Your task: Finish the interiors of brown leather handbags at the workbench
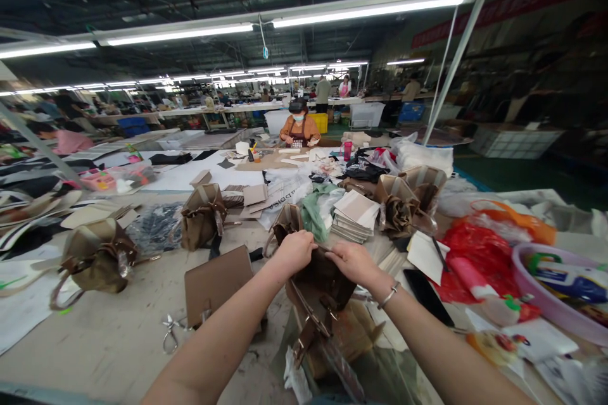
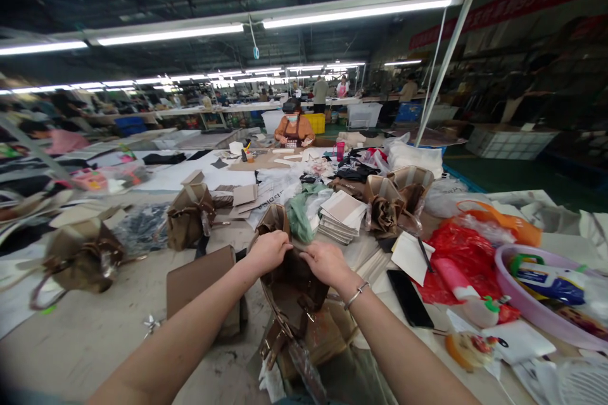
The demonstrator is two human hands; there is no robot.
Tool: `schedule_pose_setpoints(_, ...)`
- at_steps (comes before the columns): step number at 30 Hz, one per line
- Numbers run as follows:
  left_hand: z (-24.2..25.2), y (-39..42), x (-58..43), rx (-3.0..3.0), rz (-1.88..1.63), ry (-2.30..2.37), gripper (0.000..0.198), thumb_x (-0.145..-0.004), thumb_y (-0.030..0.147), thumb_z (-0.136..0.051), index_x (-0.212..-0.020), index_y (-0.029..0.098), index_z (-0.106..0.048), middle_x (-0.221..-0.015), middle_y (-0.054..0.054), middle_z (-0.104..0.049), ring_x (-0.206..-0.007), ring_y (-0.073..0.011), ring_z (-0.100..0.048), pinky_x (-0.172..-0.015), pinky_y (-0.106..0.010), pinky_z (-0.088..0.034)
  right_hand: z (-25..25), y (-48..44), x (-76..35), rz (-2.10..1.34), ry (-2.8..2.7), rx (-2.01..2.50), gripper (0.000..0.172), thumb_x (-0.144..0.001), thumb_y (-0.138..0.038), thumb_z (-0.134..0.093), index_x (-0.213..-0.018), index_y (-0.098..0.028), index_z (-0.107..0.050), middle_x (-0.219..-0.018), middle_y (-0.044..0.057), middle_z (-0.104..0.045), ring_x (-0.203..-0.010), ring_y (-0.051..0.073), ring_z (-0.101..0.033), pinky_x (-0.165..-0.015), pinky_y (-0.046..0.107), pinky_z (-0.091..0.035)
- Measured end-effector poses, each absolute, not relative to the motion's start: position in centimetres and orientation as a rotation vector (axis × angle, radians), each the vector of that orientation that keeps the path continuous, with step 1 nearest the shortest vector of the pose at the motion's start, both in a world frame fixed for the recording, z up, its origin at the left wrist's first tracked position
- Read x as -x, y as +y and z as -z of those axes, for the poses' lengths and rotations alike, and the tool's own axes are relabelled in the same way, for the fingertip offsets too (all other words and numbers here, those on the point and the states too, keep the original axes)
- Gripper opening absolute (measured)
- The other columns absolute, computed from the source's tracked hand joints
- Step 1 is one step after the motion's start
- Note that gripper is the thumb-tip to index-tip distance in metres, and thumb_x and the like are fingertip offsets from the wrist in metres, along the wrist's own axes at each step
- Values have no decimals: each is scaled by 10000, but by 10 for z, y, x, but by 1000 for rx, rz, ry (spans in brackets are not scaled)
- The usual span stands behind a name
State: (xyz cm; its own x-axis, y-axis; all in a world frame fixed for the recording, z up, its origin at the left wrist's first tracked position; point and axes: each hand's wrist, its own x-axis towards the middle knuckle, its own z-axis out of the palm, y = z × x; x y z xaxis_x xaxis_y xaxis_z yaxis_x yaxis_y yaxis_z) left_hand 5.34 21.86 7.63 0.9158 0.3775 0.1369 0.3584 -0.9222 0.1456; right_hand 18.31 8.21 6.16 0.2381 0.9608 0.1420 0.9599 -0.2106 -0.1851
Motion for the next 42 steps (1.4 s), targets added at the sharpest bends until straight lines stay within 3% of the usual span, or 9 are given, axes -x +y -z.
schedule_pose_setpoints(5, -72, 219, -52, -2960, -287, 594, 193, -856, 284, -453, -794, 156, -583, -825, -75, -626, -803, -196, -601, -716, -295, -448, -71, 77, -182, -138, -1840, 2254, 455, -868, -552, -372, -765, -222, -668, -755, 28, -661, -708, 152, -580, -590, 237, -344)
schedule_pose_setpoints(9, -68, 219, -53, -2949, -336, 554, 188, -844, 273, -468, -765, 153, -588, -799, -75, -629, -781, -199, -604, -700, -301, -457, -82, 81, -182, -256, -1871, 2238, 528, -774, -688, -405, -1036, -294, -640, -770, 10, -686, -694, 174, -601, -565, 241, -348)
schedule_pose_setpoints(14, -68, 227, -50, -2784, -445, 414, 136, -804, 237, -535, -716, 161, -604, -808, -63, -653, -818, -180, -610, -762, -291, -472, -86, 102, -177, -162, -1964, 2355, 438, -874, -541, -353, -897, -259, -688, -842, 50, -699, -792, 191, -619, -653, 249, -386)
schedule_pose_setpoints(17, -75, 227, -38, -2594, -638, 260, 94, -777, 242, -582, -846, 180, -598, -1072, -65, -629, -1022, -165, -568, -912, -289, -433, -83, 107, -173, -80, -1969, 2402, 423, -892, -482, -355, -846, -226, -689, -842, 77, -697, -794, 196, -622, -673, 254, -396)
schedule_pose_setpoints(20, -83, 218, -20, -2534, -680, 362, 517, -677, 293, -683, -1142, 193, -481, -1313, -96, -470, -1199, -203, -449, -1012, -337, -366, -81, 106, -170, -42, -1934, 2406, 389, -894, -448, -369, -847, -226, -685, -844, 76, -697, -789, 192, -624, -669, 257, -398)
schedule_pose_setpoints(22, -85, 212, -10, -2559, -517, 525, 637, -645, 266, -697, -1214, 208, -415, -1296, -91, -481, -1171, -228, -473, -988, -361, -384, -81, 104, -169, -43, -1912, 2412, 372, -889, -444, -384, -840, -230, -685, -839, 70, -698, -795, 190, -623, -662, 255, -397)
schedule_pose_setpoints(28, -83, 224, 0, -2598, -177, 751, 445, -712, 28, -487, -1103, 241, -493, -1056, -27, -649, -982, -181, -599, -839, -288, -457, -80, 89, -166, -45, -1945, 2367, 369, -883, -441, -390, -813, -225, -682, -824, 69, -694, -772, 196, -618, -647, 265, -384)
schedule_pose_setpoints(35, -81, 218, -22, -2707, -270, 435, 572, -685, 225, -657, -1234, 236, -494, -1264, -34, -554, -1139, -192, -516, -990, -293, -380, -76, 77, -162, -75, -1896, 2371, 361, -887, -431, -390, -815, -220, -674, -808, 66, -689, -753, 189, -611, -632, 265, -370)
schedule_pose_setpoints(42, -67, 213, -38, -2697, -207, 397, 254, -791, 262, -543, -1016, 249, -660, -996, -1, -696, -916, -160, -626, -831, -243, -457, -75, 76, -169, -112, -1868, 2378, 353, -890, -423, -385, -817, -219, -665, -817, 56, -688, -779, 192, -616, -642, 267, -377)
